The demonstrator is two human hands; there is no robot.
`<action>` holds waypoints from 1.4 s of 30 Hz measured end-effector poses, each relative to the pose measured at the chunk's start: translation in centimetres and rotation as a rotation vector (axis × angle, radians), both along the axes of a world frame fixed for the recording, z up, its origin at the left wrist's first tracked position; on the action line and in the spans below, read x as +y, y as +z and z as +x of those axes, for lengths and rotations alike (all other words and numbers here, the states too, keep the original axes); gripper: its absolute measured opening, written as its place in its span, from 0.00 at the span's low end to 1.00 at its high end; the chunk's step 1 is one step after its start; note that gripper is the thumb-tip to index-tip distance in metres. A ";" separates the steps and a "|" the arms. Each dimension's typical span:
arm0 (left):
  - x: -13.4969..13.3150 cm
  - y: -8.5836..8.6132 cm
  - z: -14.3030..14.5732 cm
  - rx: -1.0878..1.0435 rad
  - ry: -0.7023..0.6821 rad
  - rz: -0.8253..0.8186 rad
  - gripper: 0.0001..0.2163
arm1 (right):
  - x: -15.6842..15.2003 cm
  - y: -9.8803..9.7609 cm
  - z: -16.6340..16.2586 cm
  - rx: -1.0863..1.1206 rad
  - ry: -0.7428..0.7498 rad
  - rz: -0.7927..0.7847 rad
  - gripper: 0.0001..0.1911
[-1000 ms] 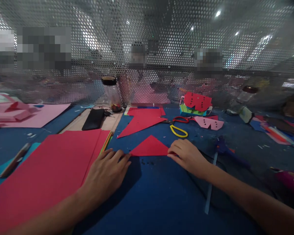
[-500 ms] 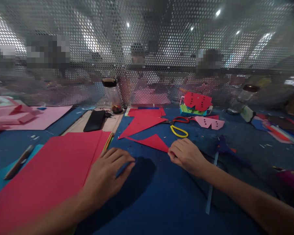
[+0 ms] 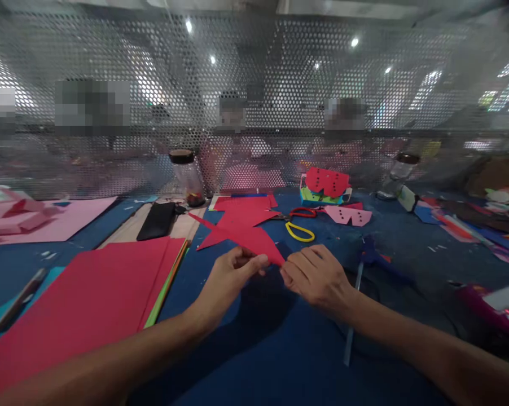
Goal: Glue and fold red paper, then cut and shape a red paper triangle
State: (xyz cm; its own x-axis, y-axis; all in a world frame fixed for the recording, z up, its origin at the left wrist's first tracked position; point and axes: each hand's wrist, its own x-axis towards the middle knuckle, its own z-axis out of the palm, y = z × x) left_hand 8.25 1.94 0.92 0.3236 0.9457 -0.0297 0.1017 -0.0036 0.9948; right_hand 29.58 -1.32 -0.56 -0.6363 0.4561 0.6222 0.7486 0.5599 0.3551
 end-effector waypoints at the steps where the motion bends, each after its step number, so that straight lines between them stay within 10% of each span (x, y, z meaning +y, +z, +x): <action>1: 0.2 -0.2 0.2 -0.005 0.018 0.006 0.18 | 0.0 0.0 -0.1 -0.002 0.000 0.017 0.07; 10: 2.1 -1.0 0.1 -0.049 0.012 0.034 0.12 | -0.4 1.3 -0.2 0.192 0.032 -0.192 0.04; 16: 1.7 0.3 -0.6 0.044 -0.325 -0.025 0.10 | 0.7 2.4 1.1 0.703 -0.048 -0.286 0.22; 27: 1.1 0.5 -0.8 0.284 -0.587 -0.082 0.11 | 2.4 2.1 1.5 1.240 0.165 -1.353 0.18; 42: 0.8 -0.1 -0.3 0.233 -0.463 -0.080 0.12 | 2.4 0.3 1.5 1.402 0.014 -1.245 0.14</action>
